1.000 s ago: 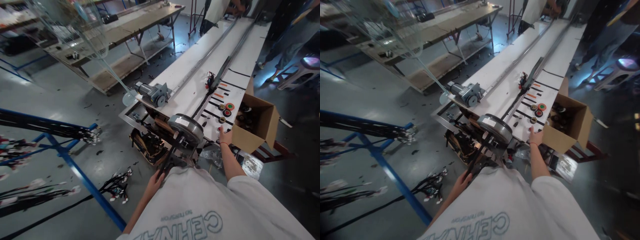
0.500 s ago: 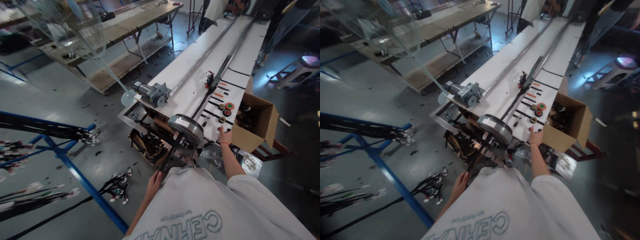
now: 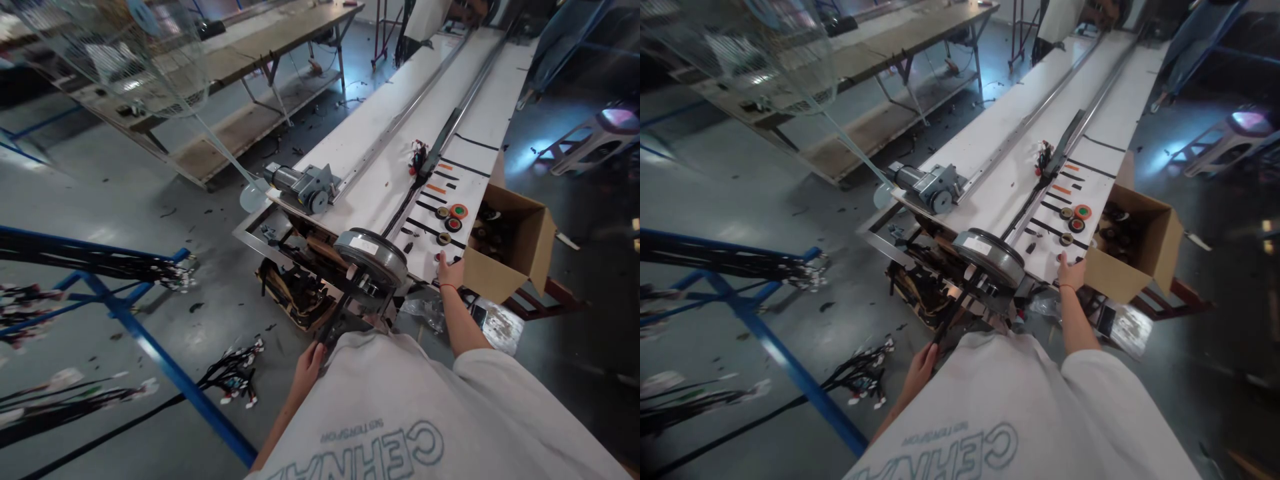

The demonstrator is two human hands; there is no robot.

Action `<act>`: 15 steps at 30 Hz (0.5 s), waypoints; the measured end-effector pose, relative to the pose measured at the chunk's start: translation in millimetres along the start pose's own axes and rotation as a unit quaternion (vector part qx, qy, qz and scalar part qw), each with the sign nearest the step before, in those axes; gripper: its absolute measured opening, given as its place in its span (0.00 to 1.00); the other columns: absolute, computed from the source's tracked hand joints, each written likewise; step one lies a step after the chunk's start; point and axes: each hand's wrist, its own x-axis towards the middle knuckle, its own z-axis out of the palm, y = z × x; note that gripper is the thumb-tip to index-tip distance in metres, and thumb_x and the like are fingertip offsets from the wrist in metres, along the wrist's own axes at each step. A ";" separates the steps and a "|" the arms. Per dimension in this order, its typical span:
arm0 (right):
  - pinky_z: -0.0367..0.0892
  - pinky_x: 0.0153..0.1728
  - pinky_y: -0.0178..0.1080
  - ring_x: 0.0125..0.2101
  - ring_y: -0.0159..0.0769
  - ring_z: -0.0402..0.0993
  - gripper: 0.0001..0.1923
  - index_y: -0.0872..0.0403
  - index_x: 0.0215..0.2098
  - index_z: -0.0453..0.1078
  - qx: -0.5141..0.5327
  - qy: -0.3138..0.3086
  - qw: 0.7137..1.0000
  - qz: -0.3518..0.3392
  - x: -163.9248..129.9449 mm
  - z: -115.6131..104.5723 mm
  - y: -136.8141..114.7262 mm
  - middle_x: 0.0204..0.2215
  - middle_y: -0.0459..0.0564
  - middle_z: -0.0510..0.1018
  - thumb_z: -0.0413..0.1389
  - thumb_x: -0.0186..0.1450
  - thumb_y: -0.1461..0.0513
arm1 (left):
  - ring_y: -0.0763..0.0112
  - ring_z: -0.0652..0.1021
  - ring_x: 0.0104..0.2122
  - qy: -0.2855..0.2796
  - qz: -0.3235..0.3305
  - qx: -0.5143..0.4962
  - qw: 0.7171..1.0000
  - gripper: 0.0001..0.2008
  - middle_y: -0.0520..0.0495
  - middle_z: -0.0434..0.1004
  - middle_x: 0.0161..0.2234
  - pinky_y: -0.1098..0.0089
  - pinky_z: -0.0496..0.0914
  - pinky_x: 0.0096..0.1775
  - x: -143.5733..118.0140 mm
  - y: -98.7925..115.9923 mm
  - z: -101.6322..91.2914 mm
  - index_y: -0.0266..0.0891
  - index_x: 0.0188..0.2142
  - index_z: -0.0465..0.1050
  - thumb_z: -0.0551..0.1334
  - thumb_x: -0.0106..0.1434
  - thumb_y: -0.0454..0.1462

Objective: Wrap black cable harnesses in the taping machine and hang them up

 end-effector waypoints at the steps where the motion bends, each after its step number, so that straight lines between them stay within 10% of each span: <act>1: 0.63 0.54 0.53 0.55 0.58 0.69 0.40 0.59 0.61 0.60 0.001 -0.001 1.000 -0.001 0.0 0.0 0.1 0.56 0.69 0.70 0.53 0.63 0.40 | 0.64 0.73 0.26 0.001 -0.004 -0.002 1.000 0.34 0.47 0.74 0.23 0.67 0.68 0.30 0.4 -1.2 0.2 0.39 0.26 0.71 0.56 0.50 0.69; 15: 0.64 0.53 0.51 0.54 0.57 0.70 0.36 0.59 0.56 0.62 0.013 -0.010 1.000 -0.001 2.6 -0.5 0.0 0.53 0.70 0.72 0.58 0.62 0.43 | 0.66 0.70 0.24 -0.002 0.056 0.028 0.998 0.33 0.49 0.71 0.21 0.68 0.65 0.27 0.0 7.6 -4.0 0.41 0.24 0.68 0.52 0.56 0.68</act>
